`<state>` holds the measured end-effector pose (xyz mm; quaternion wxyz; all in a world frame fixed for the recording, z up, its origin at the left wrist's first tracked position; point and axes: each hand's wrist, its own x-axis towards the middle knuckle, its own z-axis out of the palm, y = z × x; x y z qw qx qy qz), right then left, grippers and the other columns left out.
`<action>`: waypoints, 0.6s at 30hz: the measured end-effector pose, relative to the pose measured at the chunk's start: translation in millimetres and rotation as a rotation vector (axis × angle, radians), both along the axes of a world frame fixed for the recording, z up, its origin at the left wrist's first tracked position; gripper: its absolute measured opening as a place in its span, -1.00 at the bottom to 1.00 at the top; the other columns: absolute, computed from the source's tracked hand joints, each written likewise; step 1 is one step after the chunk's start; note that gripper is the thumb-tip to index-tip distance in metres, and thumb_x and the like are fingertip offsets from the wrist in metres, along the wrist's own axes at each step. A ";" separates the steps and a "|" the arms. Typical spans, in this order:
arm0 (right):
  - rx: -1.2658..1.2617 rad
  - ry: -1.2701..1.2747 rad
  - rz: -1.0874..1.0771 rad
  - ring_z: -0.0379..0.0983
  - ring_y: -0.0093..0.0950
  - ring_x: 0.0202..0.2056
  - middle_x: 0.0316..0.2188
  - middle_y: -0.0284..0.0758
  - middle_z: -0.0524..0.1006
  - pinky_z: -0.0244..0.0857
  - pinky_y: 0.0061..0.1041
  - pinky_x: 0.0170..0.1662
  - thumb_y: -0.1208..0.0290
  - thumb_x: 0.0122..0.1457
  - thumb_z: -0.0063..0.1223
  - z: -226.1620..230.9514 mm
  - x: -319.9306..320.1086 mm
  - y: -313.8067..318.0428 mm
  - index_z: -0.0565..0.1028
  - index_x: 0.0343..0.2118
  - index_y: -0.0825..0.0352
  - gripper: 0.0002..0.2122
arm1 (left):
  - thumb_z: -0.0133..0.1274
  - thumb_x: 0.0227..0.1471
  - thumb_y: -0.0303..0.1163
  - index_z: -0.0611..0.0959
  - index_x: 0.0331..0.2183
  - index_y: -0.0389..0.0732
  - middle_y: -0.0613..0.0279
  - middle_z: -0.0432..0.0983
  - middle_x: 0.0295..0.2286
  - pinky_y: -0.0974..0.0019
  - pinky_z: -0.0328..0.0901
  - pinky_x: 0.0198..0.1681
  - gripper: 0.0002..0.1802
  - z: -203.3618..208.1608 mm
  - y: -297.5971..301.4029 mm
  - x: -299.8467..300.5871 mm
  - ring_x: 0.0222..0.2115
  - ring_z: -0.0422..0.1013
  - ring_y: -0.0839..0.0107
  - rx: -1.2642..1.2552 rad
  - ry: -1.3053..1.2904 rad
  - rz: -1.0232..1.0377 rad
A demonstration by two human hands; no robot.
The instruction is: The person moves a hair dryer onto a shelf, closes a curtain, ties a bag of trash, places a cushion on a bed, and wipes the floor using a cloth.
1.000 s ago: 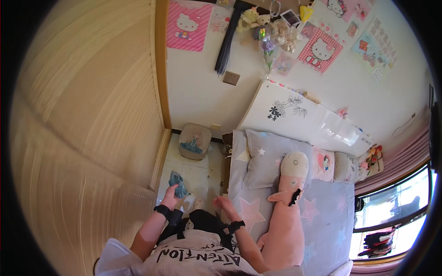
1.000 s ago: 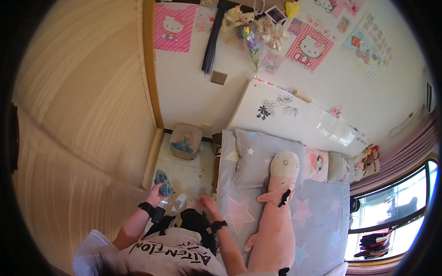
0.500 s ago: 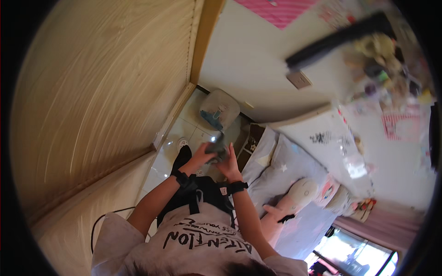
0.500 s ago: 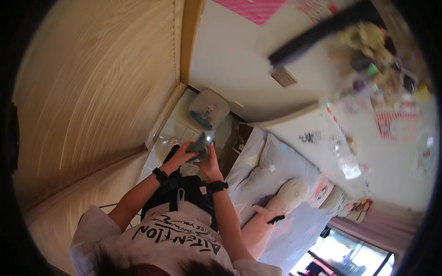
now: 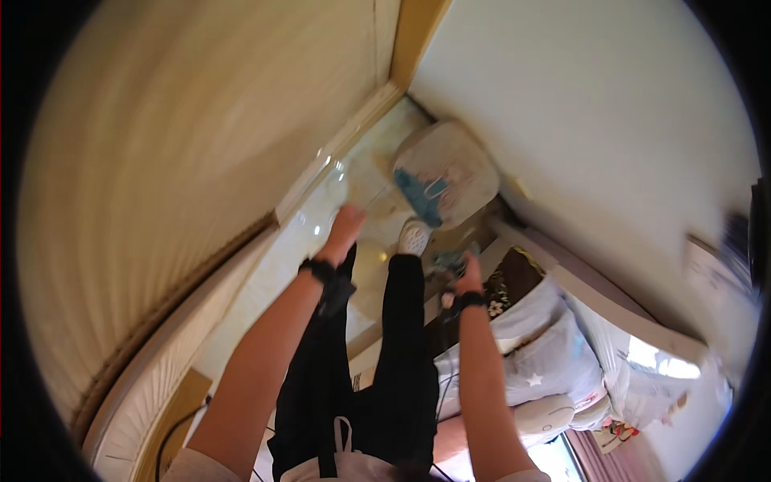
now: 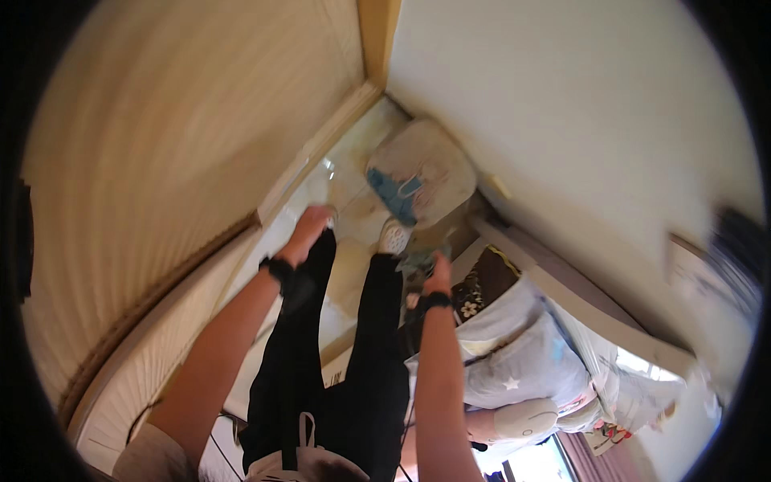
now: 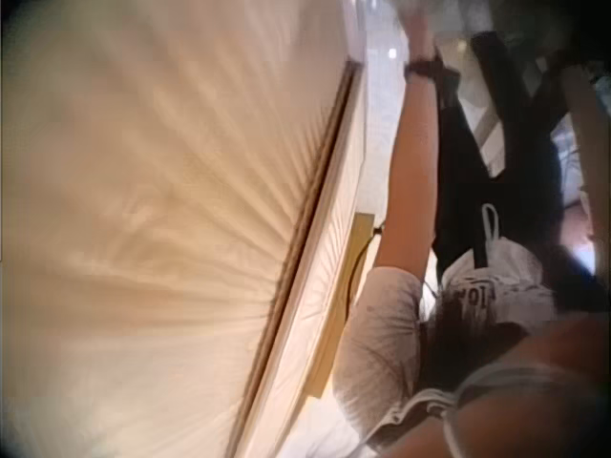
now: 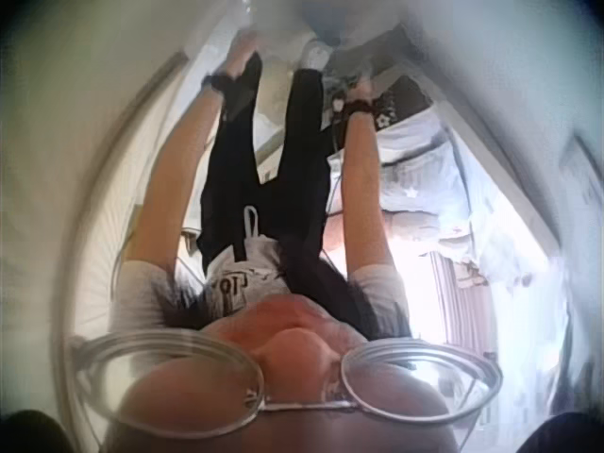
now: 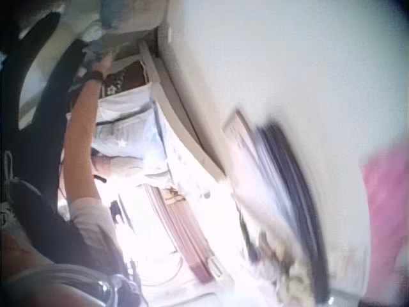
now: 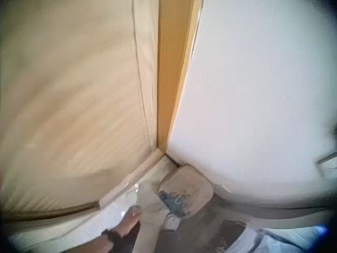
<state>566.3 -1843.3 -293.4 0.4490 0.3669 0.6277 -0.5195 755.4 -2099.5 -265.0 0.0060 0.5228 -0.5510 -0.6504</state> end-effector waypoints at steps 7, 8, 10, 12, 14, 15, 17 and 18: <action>0.541 0.292 0.823 0.07 -0.30 -0.07 -0.05 -0.18 0.10 0.10 -0.43 -0.13 0.68 -0.12 -0.16 -139.5 -47.4 -24.3 0.10 -0.07 0.33 -0.53 | -0.01 -0.29 0.00 0.14 -0.10 -0.32 -0.09 0.09 -0.16 0.32 -0.02 -0.07 -0.20 -112.2 -69.6 -92.0 -0.08 0.02 0.19 -0.332 -0.116 0.151; 0.561 0.444 1.178 0.08 -0.31 -0.08 -0.06 -0.17 0.10 0.10 -0.44 -0.12 0.79 -0.20 -0.18 -141.9 -54.2 -19.9 0.10 -0.08 0.34 -0.48 | -0.01 -0.31 0.02 0.12 -0.08 -0.31 -0.09 0.09 -0.15 0.32 -0.02 -0.06 -0.17 -118.7 -75.8 -103.7 -0.07 0.01 0.18 -0.390 -0.046 0.143; 0.564 0.559 1.555 0.09 -0.31 -0.09 -0.07 -0.16 0.11 0.10 -0.45 -0.12 0.90 -0.28 -0.20 -136.9 -61.1 -3.4 0.10 -0.08 0.34 -0.41 | 0.00 -0.33 0.04 0.18 -0.11 -0.31 -0.09 0.12 -0.18 0.30 0.02 -0.09 -0.19 -128.0 -75.3 -123.5 -0.09 0.04 0.16 -0.305 -0.090 0.048; 0.223 0.640 1.244 0.15 -0.36 -0.14 -0.13 -0.24 0.21 0.11 -0.44 -0.14 0.72 -0.20 -0.14 -123.8 -66.6 -2.4 0.23 -0.19 0.34 -0.59 | 0.00 -0.36 0.06 0.23 -0.15 -0.27 -0.08 0.12 -0.18 0.24 0.04 -0.10 -0.22 -140.8 -60.7 -131.4 -0.11 0.04 0.09 -0.265 -0.118 -0.027; -0.128 -0.069 -0.122 0.21 -0.38 -0.22 -0.29 -0.34 0.33 0.09 -0.47 -0.19 0.36 -0.18 -0.12 -144.7 -74.0 -5.6 0.32 -0.33 0.30 -0.72 | 0.00 -0.38 0.07 0.29 -0.18 -0.24 -0.07 0.12 -0.17 0.18 0.06 -0.12 -0.25 -147.2 -57.2 -133.4 -0.12 0.04 0.03 -0.250 -0.137 -0.096; 0.089 0.023 -0.093 0.23 -0.40 -0.26 -0.31 -0.37 0.34 0.12 -0.44 -0.24 0.31 -0.17 -0.18 -144.4 -56.2 -15.1 0.35 -0.38 0.30 -0.74 | 0.00 -0.39 0.08 0.30 -0.19 -0.23 -0.06 0.13 -0.18 0.18 0.07 -0.12 -0.26 -150.7 -57.8 -123.3 -0.12 0.05 0.02 -0.191 -0.141 -0.072; 0.039 -0.004 -0.109 0.18 -0.40 -0.17 -0.24 -0.37 0.31 0.06 -0.40 -0.15 0.26 -0.09 -0.23 -153.4 -75.1 2.8 0.32 -0.28 0.29 -0.69 | 0.01 -0.41 0.08 0.31 -0.20 -0.22 -0.05 0.14 -0.19 0.17 0.07 -0.12 -0.26 -147.7 -66.2 -133.6 -0.13 0.06 0.02 -0.139 -0.105 -0.024; 0.099 -0.015 -0.076 0.14 -0.39 -0.13 -0.19 -0.35 0.28 0.04 -0.40 -0.12 0.23 -0.05 -0.26 -153.2 -74.5 -1.3 0.30 -0.23 0.28 -0.67 | 0.01 -0.42 0.10 0.30 -0.19 -0.22 -0.06 0.15 -0.20 0.18 0.08 -0.13 -0.23 -147.8 -73.0 -135.7 -0.14 0.08 0.02 -0.129 -0.100 -0.035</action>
